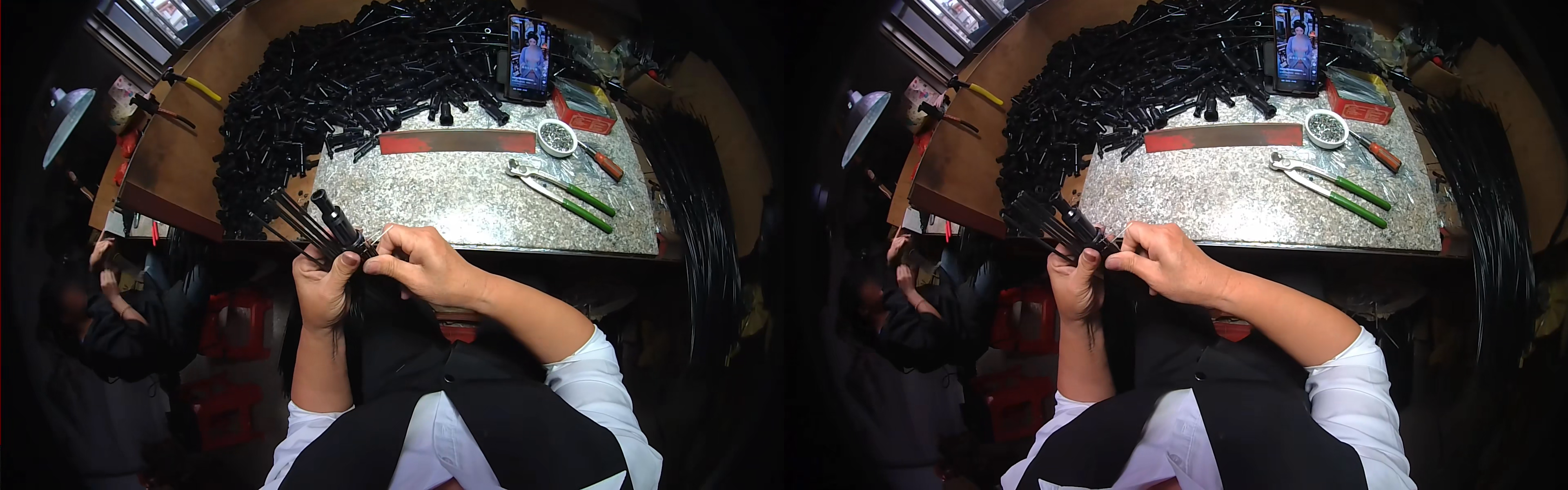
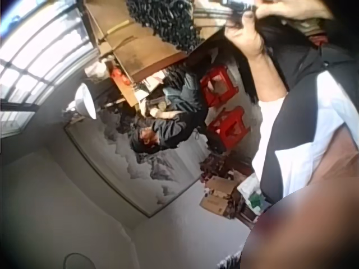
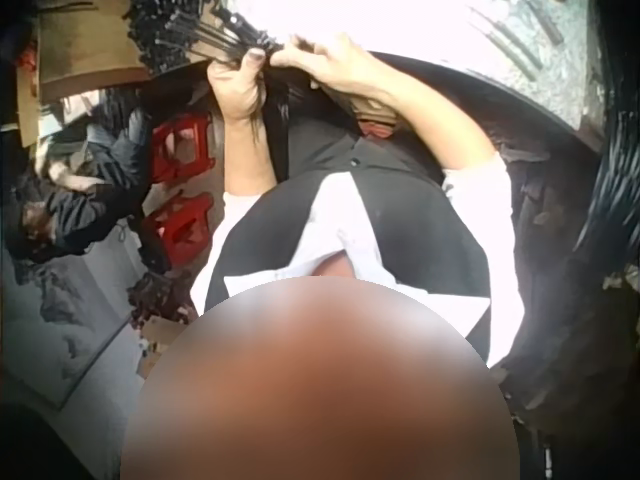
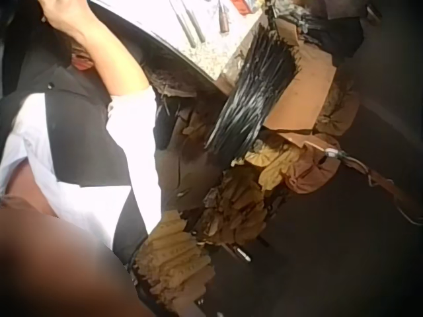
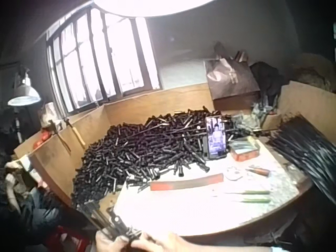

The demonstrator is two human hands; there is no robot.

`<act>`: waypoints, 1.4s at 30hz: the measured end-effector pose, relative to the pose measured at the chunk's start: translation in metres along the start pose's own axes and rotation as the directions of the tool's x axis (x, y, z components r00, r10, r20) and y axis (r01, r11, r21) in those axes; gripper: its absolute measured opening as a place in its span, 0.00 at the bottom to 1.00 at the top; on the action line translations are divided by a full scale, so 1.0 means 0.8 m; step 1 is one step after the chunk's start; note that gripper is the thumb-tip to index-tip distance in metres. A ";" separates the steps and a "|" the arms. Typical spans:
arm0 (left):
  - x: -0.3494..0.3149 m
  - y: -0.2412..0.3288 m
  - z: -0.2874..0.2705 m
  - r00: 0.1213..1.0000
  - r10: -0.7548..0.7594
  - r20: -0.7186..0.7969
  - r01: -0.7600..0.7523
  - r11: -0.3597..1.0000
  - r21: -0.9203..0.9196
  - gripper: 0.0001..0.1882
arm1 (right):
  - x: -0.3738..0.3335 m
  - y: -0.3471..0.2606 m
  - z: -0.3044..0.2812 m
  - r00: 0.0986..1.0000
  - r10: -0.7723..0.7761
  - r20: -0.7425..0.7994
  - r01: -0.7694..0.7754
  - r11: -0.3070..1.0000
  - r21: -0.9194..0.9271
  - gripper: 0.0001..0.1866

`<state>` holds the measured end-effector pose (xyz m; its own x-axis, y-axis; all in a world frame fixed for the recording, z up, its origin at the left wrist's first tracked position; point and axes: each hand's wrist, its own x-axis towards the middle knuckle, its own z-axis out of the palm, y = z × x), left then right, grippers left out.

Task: Assembling metal ribs into a center hub for umbrellas at a workbench.

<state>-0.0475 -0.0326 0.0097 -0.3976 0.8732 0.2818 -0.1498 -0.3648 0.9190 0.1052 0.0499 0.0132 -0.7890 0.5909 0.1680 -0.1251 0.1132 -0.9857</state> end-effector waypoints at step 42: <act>-0.003 0.010 0.004 0.997 0.072 0.004 -0.070 0.949 0.307 0.10 | 0.024 0.024 0.017 0.999 -0.002 -0.037 0.003 1.000 0.027 0.08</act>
<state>-0.0449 -0.0368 0.0172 -0.4034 0.8460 0.3488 0.1640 -0.3082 0.9371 0.0792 0.0523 -0.0025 -0.7662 0.6197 0.1700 -0.1432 0.0933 -0.9853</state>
